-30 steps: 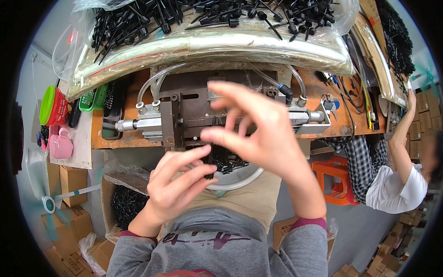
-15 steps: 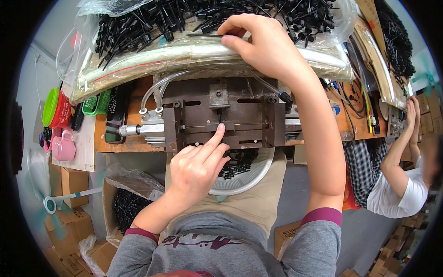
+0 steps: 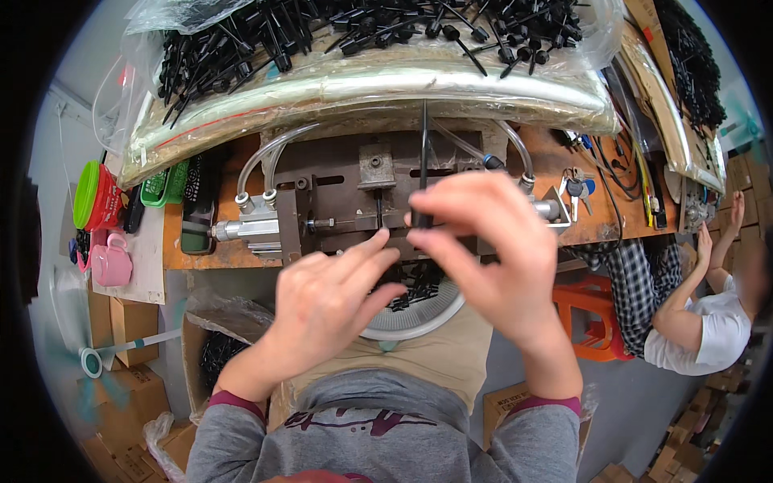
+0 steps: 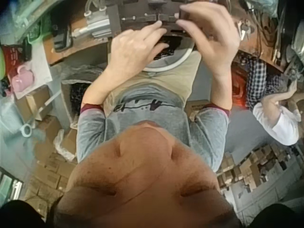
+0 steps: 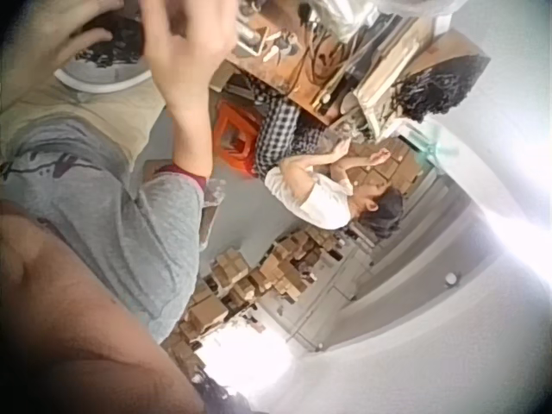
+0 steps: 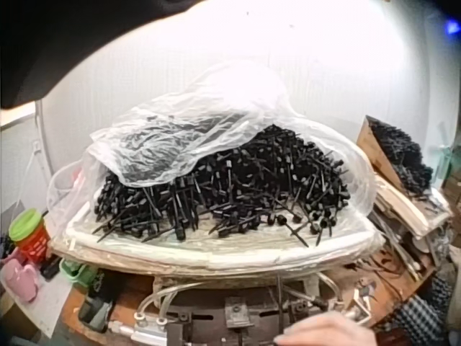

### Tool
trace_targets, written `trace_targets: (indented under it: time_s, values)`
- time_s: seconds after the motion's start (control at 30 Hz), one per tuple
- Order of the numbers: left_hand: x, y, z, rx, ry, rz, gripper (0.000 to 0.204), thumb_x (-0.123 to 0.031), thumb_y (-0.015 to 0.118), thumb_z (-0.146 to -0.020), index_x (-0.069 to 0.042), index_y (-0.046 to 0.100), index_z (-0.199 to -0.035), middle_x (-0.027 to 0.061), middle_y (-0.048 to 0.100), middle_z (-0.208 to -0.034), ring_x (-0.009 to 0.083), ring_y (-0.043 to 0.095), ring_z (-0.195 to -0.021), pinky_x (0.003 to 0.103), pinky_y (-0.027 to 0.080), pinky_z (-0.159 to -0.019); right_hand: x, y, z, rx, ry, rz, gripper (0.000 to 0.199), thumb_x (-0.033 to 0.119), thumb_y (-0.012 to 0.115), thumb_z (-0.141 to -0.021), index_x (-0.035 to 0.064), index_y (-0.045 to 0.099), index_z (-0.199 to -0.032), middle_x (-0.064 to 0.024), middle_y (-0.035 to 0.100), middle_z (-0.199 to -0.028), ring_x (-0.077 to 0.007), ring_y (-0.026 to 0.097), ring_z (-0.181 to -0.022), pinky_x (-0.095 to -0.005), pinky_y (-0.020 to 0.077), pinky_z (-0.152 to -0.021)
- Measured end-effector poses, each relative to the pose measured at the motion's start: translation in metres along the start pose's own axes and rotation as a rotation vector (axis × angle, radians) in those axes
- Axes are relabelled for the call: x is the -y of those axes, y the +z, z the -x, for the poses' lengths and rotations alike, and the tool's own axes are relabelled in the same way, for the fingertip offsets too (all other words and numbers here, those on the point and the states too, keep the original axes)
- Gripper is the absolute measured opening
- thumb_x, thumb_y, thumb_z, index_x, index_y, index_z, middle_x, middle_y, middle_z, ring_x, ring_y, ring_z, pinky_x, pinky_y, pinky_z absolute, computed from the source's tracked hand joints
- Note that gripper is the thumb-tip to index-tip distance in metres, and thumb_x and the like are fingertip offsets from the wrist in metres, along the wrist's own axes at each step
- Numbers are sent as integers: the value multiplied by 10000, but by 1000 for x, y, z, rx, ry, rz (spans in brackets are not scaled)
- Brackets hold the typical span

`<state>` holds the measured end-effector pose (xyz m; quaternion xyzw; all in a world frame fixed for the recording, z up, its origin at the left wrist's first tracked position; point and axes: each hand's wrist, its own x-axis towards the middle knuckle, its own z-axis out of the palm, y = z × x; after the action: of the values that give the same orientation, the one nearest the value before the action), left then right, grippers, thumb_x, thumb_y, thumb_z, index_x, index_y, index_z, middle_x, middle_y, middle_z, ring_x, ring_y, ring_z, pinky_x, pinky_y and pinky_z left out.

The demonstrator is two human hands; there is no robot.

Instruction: Assemble small black plastic components using a bench-mounted pneumatic press.

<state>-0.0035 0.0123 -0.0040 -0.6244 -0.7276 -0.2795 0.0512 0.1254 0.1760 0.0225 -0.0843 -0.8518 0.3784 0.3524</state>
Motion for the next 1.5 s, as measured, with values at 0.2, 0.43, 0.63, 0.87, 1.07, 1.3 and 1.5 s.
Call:
trace_targets:
  time_s: [0.2,0.43,0.63,0.87,1.07,1.3,1.5]
  values:
    - [36,-38,-85,-446,142,-152,107,-61,763,-787,-64,713,-881,63,709,-866,245,656,-802,343,509,-728,4,24,40,149,-72,317,312,-50,749,-743,-25,628,-1030,-226,586,-1295,-334,668,-1021,-379,571,-817]
    - [86,-30,-176,-250,-22,-247,174,-196,781,-757,-47,733,-832,114,615,-910,310,586,-984,392,496,-859,2,52,45,256,-150,546,236,32,679,-736,-3,599,-955,-208,614,-1307,-202,641,-685,-308,538,-650]
    - [89,-33,-184,-51,-108,-250,182,-213,774,-791,-44,752,-855,130,625,-924,307,599,-1003,401,500,-859,6,49,40,310,-96,595,259,43,763,-730,40,612,-940,-158,629,-1321,-180,597,-563,-297,513,-568]
    - [58,-56,-125,-413,-177,320,57,-78,714,-882,-32,700,-913,32,707,-966,96,619,-622,248,465,-547,9,29,21,309,-72,431,252,88,754,-766,40,621,-974,-132,689,-1148,-201,631,-602,-310,521,-581]
    - [28,-69,-65,-411,-76,334,155,-45,820,-770,-11,670,-786,26,640,-941,27,503,-590,175,381,-501,-11,18,-93,-187,-274,366,77,68,683,-843,51,646,-909,-95,674,-881,-265,665,-773,-373,517,-687]
    - [0,-39,-14,-71,-123,527,328,-54,852,-710,-13,731,-1011,152,587,-1284,177,706,-919,298,590,-787,-87,14,-194,61,-297,770,244,38,591,-901,55,659,-1136,-112,675,-1115,-316,635,-1070,-396,503,-914]
    - [2,2,25,18,-28,313,317,-29,776,-745,-7,697,-1051,191,595,-1357,243,720,-881,306,584,-726,-64,17,-168,67,-325,691,204,67,657,-848,61,681,-1050,-107,671,-950,-319,648,-954,-406,518,-848]
